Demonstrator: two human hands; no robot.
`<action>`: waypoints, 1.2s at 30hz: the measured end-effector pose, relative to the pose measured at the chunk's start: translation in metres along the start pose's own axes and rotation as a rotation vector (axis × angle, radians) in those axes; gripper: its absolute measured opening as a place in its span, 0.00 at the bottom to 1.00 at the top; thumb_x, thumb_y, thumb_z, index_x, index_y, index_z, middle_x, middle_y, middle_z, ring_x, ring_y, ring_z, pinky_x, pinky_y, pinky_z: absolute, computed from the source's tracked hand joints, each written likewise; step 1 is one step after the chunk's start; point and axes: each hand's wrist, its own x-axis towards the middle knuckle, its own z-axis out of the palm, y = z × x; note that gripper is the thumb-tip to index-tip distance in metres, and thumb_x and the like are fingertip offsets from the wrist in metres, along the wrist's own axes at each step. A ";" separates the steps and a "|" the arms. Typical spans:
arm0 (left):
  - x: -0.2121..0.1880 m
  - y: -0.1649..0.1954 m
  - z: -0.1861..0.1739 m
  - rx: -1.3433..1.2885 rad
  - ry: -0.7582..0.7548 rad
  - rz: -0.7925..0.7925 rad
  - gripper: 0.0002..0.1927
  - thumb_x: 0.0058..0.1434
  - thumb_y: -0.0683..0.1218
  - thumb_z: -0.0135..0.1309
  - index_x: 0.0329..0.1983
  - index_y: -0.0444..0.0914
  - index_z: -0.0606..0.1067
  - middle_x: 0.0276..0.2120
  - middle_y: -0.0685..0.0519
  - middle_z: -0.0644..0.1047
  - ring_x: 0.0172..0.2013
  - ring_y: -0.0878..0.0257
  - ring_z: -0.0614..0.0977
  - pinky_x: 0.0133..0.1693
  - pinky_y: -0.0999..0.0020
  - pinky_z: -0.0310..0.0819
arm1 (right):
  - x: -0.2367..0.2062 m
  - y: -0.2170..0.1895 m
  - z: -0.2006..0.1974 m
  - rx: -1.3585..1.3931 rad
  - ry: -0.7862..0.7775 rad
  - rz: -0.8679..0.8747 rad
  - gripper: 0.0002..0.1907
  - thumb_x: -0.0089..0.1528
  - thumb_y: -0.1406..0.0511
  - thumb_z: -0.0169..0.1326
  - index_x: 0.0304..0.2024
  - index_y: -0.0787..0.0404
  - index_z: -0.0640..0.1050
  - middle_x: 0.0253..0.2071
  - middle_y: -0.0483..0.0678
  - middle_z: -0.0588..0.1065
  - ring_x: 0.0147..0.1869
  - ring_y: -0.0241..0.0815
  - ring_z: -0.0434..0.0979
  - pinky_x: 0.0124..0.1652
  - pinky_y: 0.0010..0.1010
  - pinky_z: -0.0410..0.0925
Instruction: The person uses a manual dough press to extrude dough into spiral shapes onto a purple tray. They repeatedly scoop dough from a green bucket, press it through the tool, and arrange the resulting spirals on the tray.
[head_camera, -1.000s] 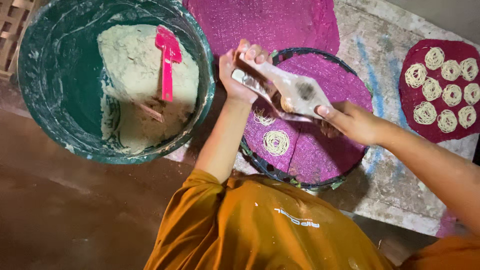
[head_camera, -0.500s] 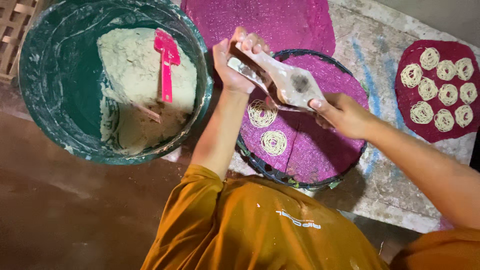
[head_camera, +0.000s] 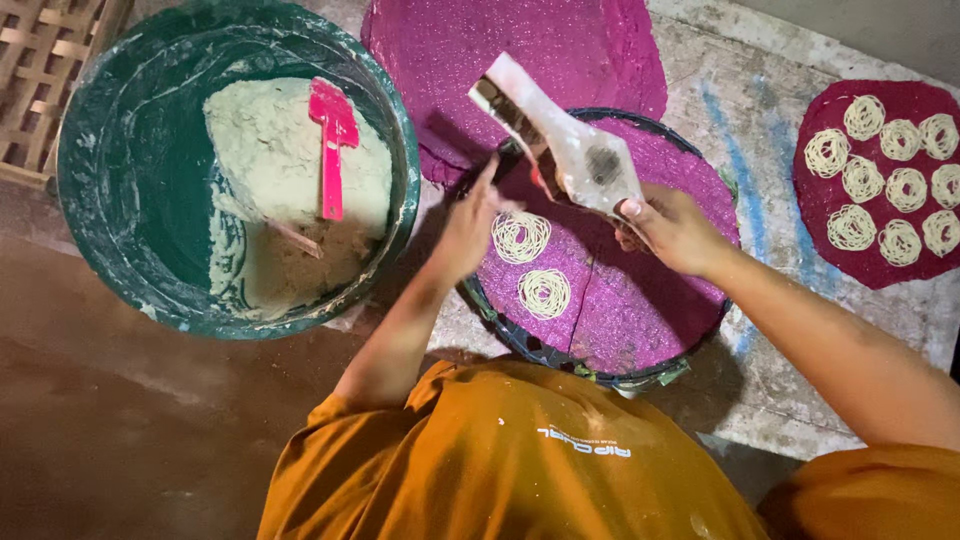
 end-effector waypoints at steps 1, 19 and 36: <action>-0.014 0.004 -0.003 0.181 0.046 0.102 0.34 0.66 0.46 0.46 0.77 0.41 0.60 0.47 0.42 0.81 0.39 0.47 0.81 0.43 0.57 0.73 | -0.001 0.003 -0.004 0.027 0.014 -0.008 0.29 0.69 0.46 0.43 0.45 0.66 0.75 0.32 0.49 0.76 0.35 0.39 0.78 0.36 0.33 0.74; 0.148 0.073 -0.002 -1.829 -0.259 0.328 0.23 0.70 0.66 0.43 0.32 0.44 0.70 0.27 0.58 0.72 0.34 0.63 0.74 0.48 0.64 0.67 | 0.020 -0.035 -0.036 -0.336 -0.073 0.237 0.37 0.67 0.40 0.36 0.44 0.66 0.78 0.32 0.53 0.78 0.33 0.41 0.80 0.35 0.33 0.76; 0.163 0.069 0.010 -1.798 -0.108 0.182 0.21 0.64 0.64 0.40 0.28 0.45 0.67 0.20 0.58 0.68 0.27 0.62 0.70 0.39 0.61 0.65 | 0.020 -0.041 -0.032 -0.193 -0.027 0.220 0.35 0.67 0.43 0.40 0.35 0.69 0.77 0.23 0.48 0.75 0.25 0.39 0.77 0.29 0.33 0.72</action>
